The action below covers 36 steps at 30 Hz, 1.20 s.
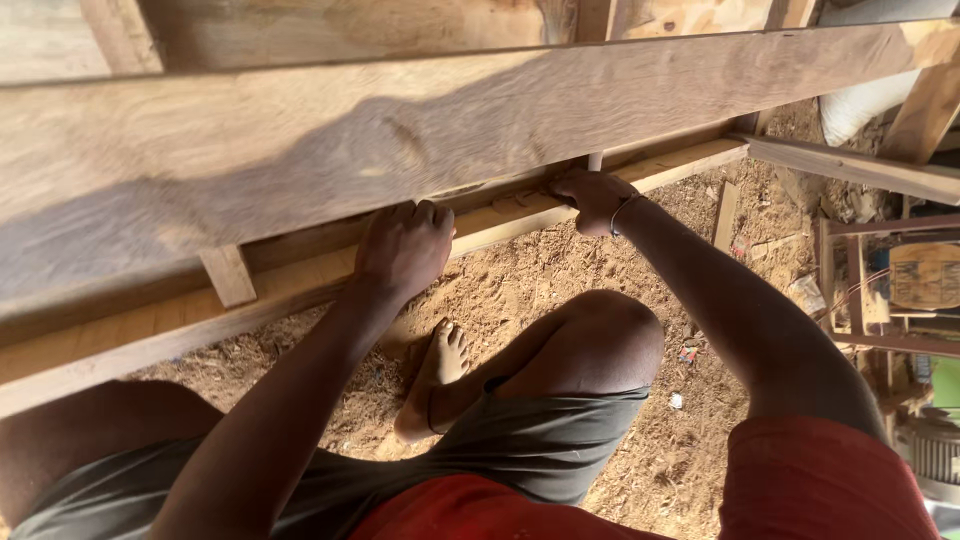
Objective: The person sands the underside of a wooden table frame using a piece of sandpaper. They rub the sandpaper against the wood surfaces and joints while crouching on a dirt floor.
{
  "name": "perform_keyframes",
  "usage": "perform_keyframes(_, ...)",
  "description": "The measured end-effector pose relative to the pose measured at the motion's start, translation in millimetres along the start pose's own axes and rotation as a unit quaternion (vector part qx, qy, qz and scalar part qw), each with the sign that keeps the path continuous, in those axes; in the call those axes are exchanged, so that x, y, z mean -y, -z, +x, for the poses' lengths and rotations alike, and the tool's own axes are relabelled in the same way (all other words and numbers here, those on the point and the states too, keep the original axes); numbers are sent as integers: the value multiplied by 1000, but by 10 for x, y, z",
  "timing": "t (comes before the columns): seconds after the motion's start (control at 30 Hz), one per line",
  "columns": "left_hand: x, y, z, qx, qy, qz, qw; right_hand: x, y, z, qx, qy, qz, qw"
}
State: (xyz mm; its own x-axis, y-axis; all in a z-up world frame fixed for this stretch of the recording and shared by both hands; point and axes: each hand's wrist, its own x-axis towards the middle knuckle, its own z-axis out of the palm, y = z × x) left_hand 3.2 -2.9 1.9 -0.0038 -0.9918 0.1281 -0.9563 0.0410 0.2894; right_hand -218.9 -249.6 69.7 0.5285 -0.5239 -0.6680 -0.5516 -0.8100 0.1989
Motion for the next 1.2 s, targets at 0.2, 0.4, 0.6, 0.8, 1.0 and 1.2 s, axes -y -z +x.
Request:
perform_keyframes(0.2, 14, -177, -18, -87, -4, -8, 996, 19, 115, -9, 82, -114, 163, 977)
perform_keyframes(0.4, 21, -90, 14, -25, -7, 6, 1000, 70, 108, -5, 23, -17, 97, 995)
perform_keyframes(0.6, 8, -80, 0, -97, -37, 40, 994, 165, 377, 158, 154, -96, 62, 981)
perform_keyframes(0.8, 7, -70, -43, -132, -33, 17, 991, 51, 674, 289, 187, -28, -33, 981)
perform_keyframes(1.0, 24, -4, 4, -105, -44, 18, 993, 116, 463, 400, 139, 28, 53, 988)
perform_keyframes(1.2, -2, 64, -19, 0, -32, 40, 999, 122, 317, 161, 145, -40, 76, 986)
